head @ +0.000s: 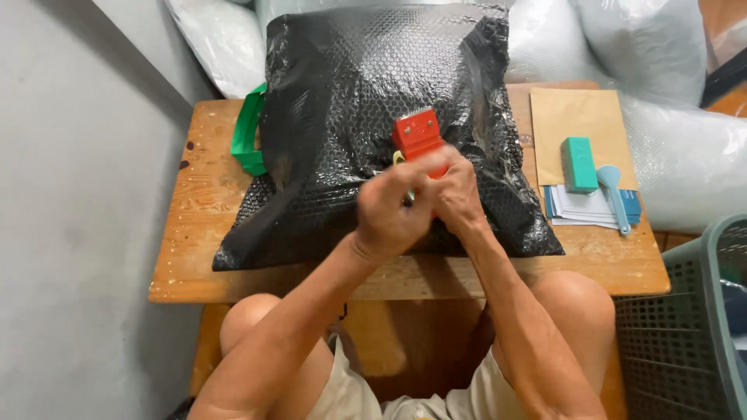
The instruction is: Sealing a black bubble mailer by folding the edges and applying tape with a handheld dispenser.
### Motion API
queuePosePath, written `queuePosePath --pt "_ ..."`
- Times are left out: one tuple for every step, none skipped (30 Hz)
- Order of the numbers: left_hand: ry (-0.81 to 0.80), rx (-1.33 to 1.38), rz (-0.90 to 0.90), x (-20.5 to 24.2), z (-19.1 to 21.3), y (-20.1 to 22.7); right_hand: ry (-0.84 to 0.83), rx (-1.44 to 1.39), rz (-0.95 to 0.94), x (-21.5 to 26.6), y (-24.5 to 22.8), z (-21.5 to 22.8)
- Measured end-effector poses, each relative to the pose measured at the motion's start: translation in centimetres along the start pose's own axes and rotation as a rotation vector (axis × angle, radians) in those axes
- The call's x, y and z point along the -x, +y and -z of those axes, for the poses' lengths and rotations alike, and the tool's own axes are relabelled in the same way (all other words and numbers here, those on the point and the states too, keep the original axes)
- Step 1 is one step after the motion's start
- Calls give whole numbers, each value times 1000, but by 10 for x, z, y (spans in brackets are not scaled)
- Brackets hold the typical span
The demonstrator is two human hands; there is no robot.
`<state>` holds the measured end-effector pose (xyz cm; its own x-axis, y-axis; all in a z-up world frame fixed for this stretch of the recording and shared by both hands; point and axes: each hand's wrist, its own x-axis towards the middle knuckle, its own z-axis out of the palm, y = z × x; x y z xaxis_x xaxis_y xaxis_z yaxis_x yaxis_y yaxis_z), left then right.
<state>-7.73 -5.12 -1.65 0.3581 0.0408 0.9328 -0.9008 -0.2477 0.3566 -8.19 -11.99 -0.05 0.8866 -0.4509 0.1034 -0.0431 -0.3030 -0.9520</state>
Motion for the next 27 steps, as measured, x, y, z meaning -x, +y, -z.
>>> queuePosePath --pt "2 0 0 -10 8 -3 -1 2 2 -7 10 10" --pt "24 -16 27 -21 17 -8 -180 -52 11 -16 18 20" --pt "45 -32 55 -33 25 -12 -359 -104 17 -25 27 29" --pt "47 -33 55 -29 34 -24 -361 -103 18 -25 32 28" --pt "-132 -220 22 -25 42 -35 -363 -141 104 -25 36 27" --pt "-312 -402 -11 -21 50 -47 -360 -178 190 -26 41 27" --pt "-311 -400 -10 -18 54 -44 -360 -175 190 -26 39 29" --pt "-416 -453 59 -15 57 -42 -372 -218 154 -26 36 31" --pt "-522 -506 126 -12 59 -40 -384 -262 118 -27 34 33" --pt "-523 -500 126 -8 61 -47 -378 -259 115 -28 35 35" --pt "-565 -597 86 -4 62 -53 -404 -349 125 -30 36 37" --pt "-605 -692 50 3 63 -58 -430 -435 130 -29 39 40" --pt "-608 -682 56 5 66 -58 -425 -427 123 -28 42 51" --pt "-590 -714 24 4 66 -60 -410 -452 134 -29 44 62" --pt "-572 -745 -8 2 67 -61 -394 -477 145 -29 45 74" --pt "-569 -728 -13 3 69 -63 -379 -468 148 -27 38 89" --pt "-565 -741 -9 3 71 -66 -254 -393 152 -24 31 104" --pt "-565 -743 0 7 69 -66 -123 -310 147 -19 25 123" --pt "-565 -716 1 7 72 -66 -103 -293 143 -30 49 139" --pt "-558 -720 -19 8 73 -67 14 -106 139 -41 72 158" --pt "-551 -725 -39 8 74 -69 129 82 132 -51 94 178" --pt "-552 -699 -43 9 73 -70 150 95 127 -59 114 194" --pt "-542 -705 -52 11 73 -70 120 373 -19 -66 133 211" --pt "-532 -724 -61 10 77 -72 79 638 -168 -75 151 224" --pt "-532 -710 -66 10 74 -73 93 642 -173 -81 180 233" --pt "-517 -725 -52 11 75 -74 57 750 -259 -88 209 238" --pt "-501 -741 -38 12 77 -76 20 857 -346 -95 238 242"
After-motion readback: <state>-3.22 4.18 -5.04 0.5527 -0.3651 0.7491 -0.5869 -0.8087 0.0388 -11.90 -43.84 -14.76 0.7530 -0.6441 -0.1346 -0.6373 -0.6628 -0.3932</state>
